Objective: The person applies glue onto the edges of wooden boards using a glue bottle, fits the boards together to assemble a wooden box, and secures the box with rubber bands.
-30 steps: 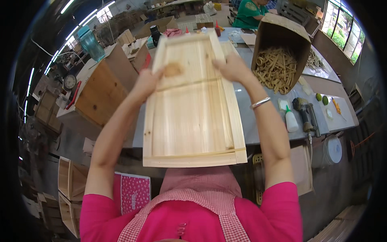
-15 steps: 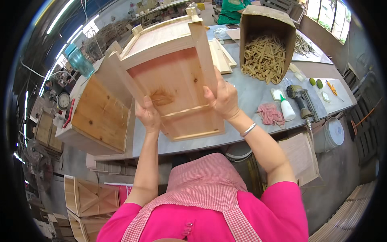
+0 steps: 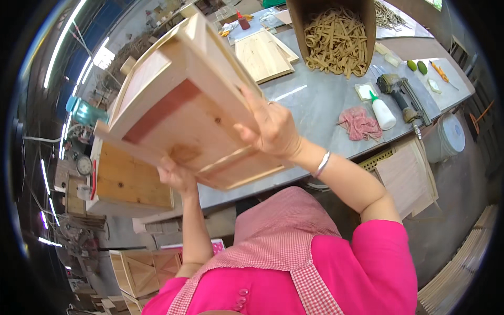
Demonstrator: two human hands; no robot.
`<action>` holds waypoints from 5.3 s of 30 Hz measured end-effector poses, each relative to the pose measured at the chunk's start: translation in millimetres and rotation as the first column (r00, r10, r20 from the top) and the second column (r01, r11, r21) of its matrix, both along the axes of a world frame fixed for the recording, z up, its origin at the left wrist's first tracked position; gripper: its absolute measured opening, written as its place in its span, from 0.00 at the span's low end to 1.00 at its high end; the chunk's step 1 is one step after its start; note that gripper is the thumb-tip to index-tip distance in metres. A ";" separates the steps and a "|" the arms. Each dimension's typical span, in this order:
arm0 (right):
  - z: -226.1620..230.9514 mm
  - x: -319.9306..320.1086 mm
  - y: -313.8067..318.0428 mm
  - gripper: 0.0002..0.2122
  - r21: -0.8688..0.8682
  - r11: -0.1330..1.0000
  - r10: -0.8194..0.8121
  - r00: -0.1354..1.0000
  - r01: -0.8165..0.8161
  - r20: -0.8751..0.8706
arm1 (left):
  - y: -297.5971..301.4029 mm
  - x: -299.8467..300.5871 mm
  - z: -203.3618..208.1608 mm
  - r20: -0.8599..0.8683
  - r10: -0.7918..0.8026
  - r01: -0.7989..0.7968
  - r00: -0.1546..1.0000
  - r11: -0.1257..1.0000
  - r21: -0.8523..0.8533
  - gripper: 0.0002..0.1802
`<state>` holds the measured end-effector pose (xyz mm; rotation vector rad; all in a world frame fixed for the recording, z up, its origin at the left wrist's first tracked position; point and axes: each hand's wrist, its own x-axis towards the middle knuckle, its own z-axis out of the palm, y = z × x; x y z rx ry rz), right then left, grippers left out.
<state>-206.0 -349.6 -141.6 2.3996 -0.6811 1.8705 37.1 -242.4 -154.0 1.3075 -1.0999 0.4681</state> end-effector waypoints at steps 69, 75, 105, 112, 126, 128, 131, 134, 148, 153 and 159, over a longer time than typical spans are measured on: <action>151.7 28.9 -26.5 0.05 -0.273 0.905 0.408 0.850 -0.327 0.332 | 51.0 47.0 79.9 -0.391 -0.177 0.157 0.903 0.984 -0.082 0.14; 159.3 30.0 -20.7 0.06 -0.198 0.979 0.123 0.902 -0.043 0.413 | -25.5 102.4 -21.8 -0.906 -0.129 0.648 0.403 0.740 0.183 0.20; 151.9 36.3 -27.0 0.09 -0.300 0.954 0.094 0.942 0.008 0.324 | 40.1 64.5 -1.5 -0.425 -0.123 0.365 0.897 0.746 0.557 0.20; 161.3 28.8 -21.5 0.09 -0.280 0.960 0.109 0.928 -0.005 0.356 | 52.9 53.5 9.2 -0.836 -0.223 0.721 0.501 0.641 0.261 0.18; 157.2 36.8 -39.2 0.10 -0.313 0.948 0.175 0.913 -0.056 0.368 | 27.6 5.0 23.2 -0.342 -0.107 0.226 0.933 0.916 0.332 0.33; 159.0 38.8 -35.5 0.10 -0.304 0.948 0.216 0.897 -0.097 0.386 | 31.0 13.4 25.0 -0.516 -0.228 0.430 0.826 0.846 0.315 0.33; 164.5 36.3 -31.4 0.11 -0.287 0.954 0.198 0.899 -0.085 0.390 | 38.6 26.0 34.8 -0.559 -0.320 0.549 0.765 0.777 0.307 0.35; 161.1 34.7 -22.3 0.10 -0.292 0.954 0.174 0.918 -0.067 0.357 | 58.4 34.5 54.3 -0.224 -0.334 0.400 0.916 0.811 0.427 0.40; 160.2 35.3 -16.4 0.09 -0.214 0.944 0.311 0.888 -0.250 0.337 | 28.7 51.4 158.5 0.123 -0.600 0.609 0.791 0.791 -0.059 0.35; 159.1 38.1 -18.4 0.09 -0.240 0.951 0.276 0.887 -0.196 0.370 | 6.3 58.2 128.7 0.054 -0.656 0.658 0.753 0.752 -0.035 0.50; 158.4 42.7 -18.7 0.09 -0.218 0.951 0.287 0.883 -0.217 0.372 | -9.0 32.7 105.6 0.115 -0.625 0.631 0.772 0.775 -0.029 0.47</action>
